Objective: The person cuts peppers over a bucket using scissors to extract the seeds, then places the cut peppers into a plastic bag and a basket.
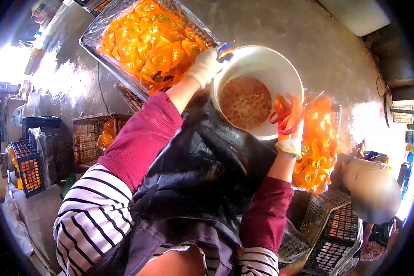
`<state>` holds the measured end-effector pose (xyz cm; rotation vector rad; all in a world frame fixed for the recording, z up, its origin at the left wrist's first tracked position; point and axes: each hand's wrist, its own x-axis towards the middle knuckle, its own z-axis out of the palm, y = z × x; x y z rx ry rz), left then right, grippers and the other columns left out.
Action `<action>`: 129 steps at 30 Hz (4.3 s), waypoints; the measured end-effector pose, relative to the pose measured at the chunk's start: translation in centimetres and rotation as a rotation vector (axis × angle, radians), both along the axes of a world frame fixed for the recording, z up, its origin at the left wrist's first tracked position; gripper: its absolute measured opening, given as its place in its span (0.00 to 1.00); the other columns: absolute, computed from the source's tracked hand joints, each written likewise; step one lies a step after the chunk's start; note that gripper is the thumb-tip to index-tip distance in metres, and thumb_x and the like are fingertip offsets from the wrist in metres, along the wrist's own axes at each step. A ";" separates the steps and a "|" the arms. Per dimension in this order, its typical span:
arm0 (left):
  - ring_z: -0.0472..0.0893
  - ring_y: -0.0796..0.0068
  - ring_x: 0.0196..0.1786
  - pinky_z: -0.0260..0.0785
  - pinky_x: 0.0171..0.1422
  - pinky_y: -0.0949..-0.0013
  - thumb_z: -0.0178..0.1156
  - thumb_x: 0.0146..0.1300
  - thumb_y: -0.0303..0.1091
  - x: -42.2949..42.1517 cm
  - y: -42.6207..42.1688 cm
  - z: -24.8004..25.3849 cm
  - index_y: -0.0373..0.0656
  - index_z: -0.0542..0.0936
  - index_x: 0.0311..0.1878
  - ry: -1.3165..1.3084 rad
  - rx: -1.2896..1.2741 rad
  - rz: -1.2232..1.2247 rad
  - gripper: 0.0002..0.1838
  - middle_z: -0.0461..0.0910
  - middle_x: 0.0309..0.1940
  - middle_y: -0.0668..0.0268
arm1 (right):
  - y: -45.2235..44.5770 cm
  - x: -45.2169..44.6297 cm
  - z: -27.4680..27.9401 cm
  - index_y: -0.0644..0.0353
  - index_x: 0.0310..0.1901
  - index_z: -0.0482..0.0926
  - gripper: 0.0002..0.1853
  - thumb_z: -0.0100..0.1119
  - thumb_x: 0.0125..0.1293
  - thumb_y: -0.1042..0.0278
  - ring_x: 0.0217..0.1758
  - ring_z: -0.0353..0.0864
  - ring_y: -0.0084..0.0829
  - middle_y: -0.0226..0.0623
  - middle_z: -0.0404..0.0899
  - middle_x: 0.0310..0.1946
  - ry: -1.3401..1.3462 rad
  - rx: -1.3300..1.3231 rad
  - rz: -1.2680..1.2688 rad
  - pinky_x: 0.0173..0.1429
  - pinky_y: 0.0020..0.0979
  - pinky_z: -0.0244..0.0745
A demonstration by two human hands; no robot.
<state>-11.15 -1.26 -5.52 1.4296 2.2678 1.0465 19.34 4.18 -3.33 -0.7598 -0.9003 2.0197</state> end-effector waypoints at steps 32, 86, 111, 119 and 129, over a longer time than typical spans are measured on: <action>0.81 0.63 0.48 0.69 0.55 0.68 0.45 0.70 0.49 5.0 4.3 -1.4 0.46 0.79 0.52 -0.423 0.007 0.045 0.21 0.82 0.46 0.58 | -1.4 -2.8 -3.8 0.58 0.49 0.76 0.16 0.60 0.66 0.57 0.38 0.73 0.18 0.26 0.77 0.36 -0.675 0.604 0.315 0.44 0.21 0.69; 0.83 0.64 0.33 0.77 0.40 0.67 0.51 0.64 0.30 37.7 4.6 -3.0 0.39 0.74 0.49 -1.715 -0.262 -0.159 0.12 0.81 0.37 0.60 | -7.7 25.9 -9.8 0.59 0.46 0.79 0.18 0.60 0.62 0.54 0.31 0.79 0.27 0.40 0.81 0.29 -1.091 0.050 0.030 0.36 0.31 0.72; 0.81 0.51 0.42 0.71 0.44 0.58 0.50 0.59 0.38 38.7 5.2 -13.7 0.37 0.79 0.39 -1.002 -0.301 -0.277 0.15 0.81 0.37 0.46 | -6.9 21.5 -6.3 0.55 0.46 0.78 0.20 0.58 0.62 0.48 0.38 0.82 0.38 0.45 0.82 0.34 -0.844 -0.064 -0.203 0.40 0.38 0.74; 0.80 0.53 0.36 0.70 0.41 0.59 0.52 0.58 0.39 37.9 3.0 -6.2 0.36 0.79 0.38 -0.887 -0.492 -0.207 0.15 0.81 0.32 0.50 | -5.4 23.4 -8.5 0.61 0.46 0.76 0.18 0.60 0.62 0.54 0.39 0.80 0.31 0.44 0.81 0.37 -1.166 0.252 -0.048 0.43 0.33 0.74; 0.79 0.51 0.48 0.70 0.52 0.58 0.50 0.57 0.39 37.9 4.2 -10.7 0.37 0.80 0.43 -0.725 -0.602 -0.197 0.18 0.80 0.42 0.46 | -3.8 24.4 -7.1 0.59 0.46 0.79 0.20 0.63 0.58 0.52 0.41 0.79 0.31 0.45 0.81 0.37 -1.201 0.263 0.103 0.47 0.34 0.71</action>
